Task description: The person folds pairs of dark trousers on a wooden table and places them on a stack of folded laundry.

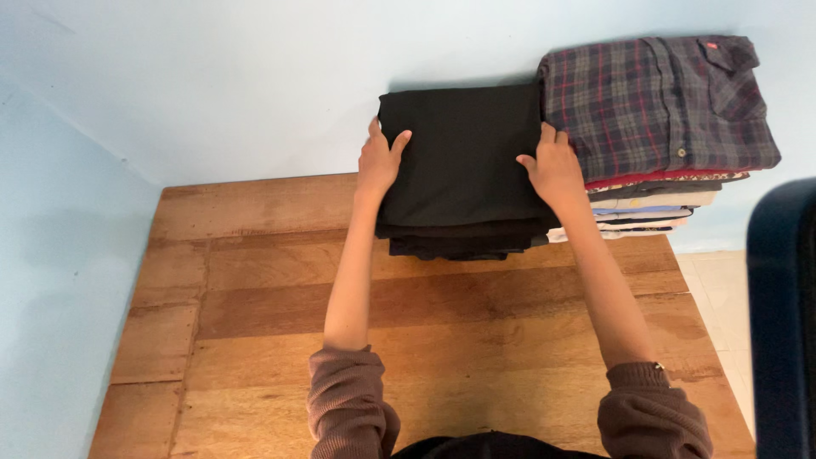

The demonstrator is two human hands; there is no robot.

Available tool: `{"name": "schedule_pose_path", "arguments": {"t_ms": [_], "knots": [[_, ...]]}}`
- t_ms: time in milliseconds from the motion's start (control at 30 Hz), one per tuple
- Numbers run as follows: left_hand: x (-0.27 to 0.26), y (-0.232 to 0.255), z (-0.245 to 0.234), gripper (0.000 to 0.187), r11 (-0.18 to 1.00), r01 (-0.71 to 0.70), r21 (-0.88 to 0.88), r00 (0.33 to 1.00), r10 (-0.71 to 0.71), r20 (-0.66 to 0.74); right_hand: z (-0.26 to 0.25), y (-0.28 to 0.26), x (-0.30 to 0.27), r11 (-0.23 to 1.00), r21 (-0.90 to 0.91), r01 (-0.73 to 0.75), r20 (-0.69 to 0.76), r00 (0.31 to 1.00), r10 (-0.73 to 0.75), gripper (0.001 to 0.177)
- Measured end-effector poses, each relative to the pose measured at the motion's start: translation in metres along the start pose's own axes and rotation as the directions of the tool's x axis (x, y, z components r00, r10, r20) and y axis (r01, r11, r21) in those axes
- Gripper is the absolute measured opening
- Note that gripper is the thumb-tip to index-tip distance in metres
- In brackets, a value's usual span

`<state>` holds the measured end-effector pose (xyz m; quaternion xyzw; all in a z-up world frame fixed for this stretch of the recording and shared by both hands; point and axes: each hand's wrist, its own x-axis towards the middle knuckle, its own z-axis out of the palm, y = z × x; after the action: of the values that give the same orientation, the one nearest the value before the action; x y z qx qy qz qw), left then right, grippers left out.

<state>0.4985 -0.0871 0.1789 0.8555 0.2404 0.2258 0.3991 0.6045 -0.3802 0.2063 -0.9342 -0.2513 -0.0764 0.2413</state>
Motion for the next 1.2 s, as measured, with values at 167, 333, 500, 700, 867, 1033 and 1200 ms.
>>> {"name": "schedule_pose_path", "arguments": {"t_ms": [167, 333, 500, 700, 867, 1033, 1200], "knots": [[-0.009, 0.054, 0.045, 0.069, 0.757, -0.184, 0.627, 0.904, 0.382, -0.195, 0.024, -0.032, 0.022, 0.95, -0.247, 0.189, -0.258, 0.932, -0.253, 0.07], [-0.007, 0.031, 0.074, 0.059, 0.669, -0.28, 0.689, 0.921, 0.39, -0.005, 0.069, -0.012, 0.058, 0.969, -0.146, 0.2, 0.069, 0.979, -0.192, 0.07], [-0.004, 0.016, 0.087, 0.059, 0.643, -0.284, 0.711, 0.915, 0.403, 0.0, 0.081, -0.004, 0.056, 0.975, -0.174, 0.139, 0.141, 0.983, -0.116, 0.072], [-0.015, 0.017, 0.089, 0.058, 0.685, -0.281, 0.672, 0.891, 0.447, -0.084, 0.077, -0.008, 0.052, 0.982, -0.133, 0.136, 0.119, 0.985, -0.121, 0.072], [-0.014, 0.017, 0.088, 0.06, 0.716, -0.252, 0.65, 0.882, 0.447, -0.15, 0.075, -0.008, 0.051, 0.983, -0.114, 0.144, 0.108, 0.985, -0.132, 0.072], [-0.016, 0.014, 0.085, 0.063, 0.715, -0.211, 0.666, 0.92, 0.375, -0.111, 0.08, -0.007, 0.05, 0.984, -0.116, 0.137, 0.1, 0.987, -0.126, 0.071], [-0.028, 0.009, 0.071, 0.064, 0.697, -0.27, 0.664, 0.895, 0.436, -0.092, 0.078, -0.008, 0.048, 0.981, -0.125, 0.151, 0.094, 0.986, -0.139, 0.069]]}}
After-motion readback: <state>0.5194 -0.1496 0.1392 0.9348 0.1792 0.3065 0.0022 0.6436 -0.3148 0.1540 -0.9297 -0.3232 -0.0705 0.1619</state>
